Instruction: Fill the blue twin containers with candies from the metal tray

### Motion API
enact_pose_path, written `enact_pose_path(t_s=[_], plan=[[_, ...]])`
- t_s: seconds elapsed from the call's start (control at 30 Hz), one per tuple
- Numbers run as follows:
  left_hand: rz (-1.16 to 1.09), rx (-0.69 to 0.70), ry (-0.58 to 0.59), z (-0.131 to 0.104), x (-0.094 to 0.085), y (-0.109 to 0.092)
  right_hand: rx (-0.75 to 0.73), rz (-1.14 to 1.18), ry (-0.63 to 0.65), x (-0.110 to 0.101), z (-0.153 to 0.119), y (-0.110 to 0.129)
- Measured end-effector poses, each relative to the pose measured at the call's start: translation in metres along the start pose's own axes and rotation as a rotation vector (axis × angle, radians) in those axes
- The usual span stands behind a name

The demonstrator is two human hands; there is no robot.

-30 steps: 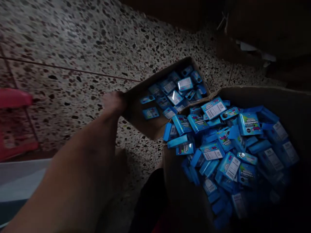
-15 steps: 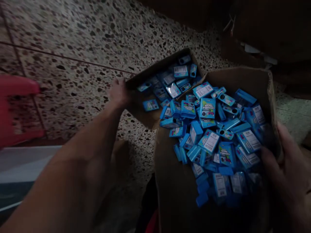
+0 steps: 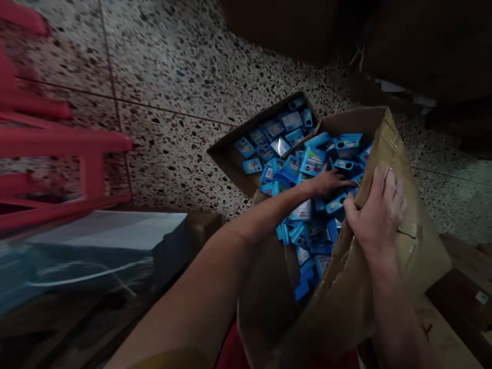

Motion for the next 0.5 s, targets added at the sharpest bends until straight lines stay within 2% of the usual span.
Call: enact_pose_path(t_s=[0.13,0.23,0.33,0.4,0.43,0.5], plan=[[0.103,0.017,0.024,-0.079,-0.02,0.054,0.014,0.024,0.024,0.012,0.004,0.011],[0.119,0.031,0.026,-0.135,-0.028,0.091,0.011,0.023,0.012,0.018,0.009,0.017],[0.095,-0.033,-0.09,-0.177,-0.033,0.121,0.005,0.007,-0.01,0.02,0.013,0.019],[0.057,-0.09,-0.242,-0.183,-0.034,0.12,0.005,-0.014,-0.012,0.018,0.014,0.018],[0.036,-0.107,-0.319,-0.175,-0.032,0.108,0.005,-0.025,-0.007,0.016,0.013,0.017],[0.004,-0.091,-0.424,-0.139,-0.019,0.062,0.002,-0.04,0.006,0.009,0.009,0.012]])
Point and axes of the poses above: each hand's wrist, its own z-axis towards the middle knuckle, its own x-axis out of the palm, y = z × x, the point moved 3 cm from there along z, towards the middle knuckle, and after that the axes turned 9 degrees about x, right-handed, at the moved point
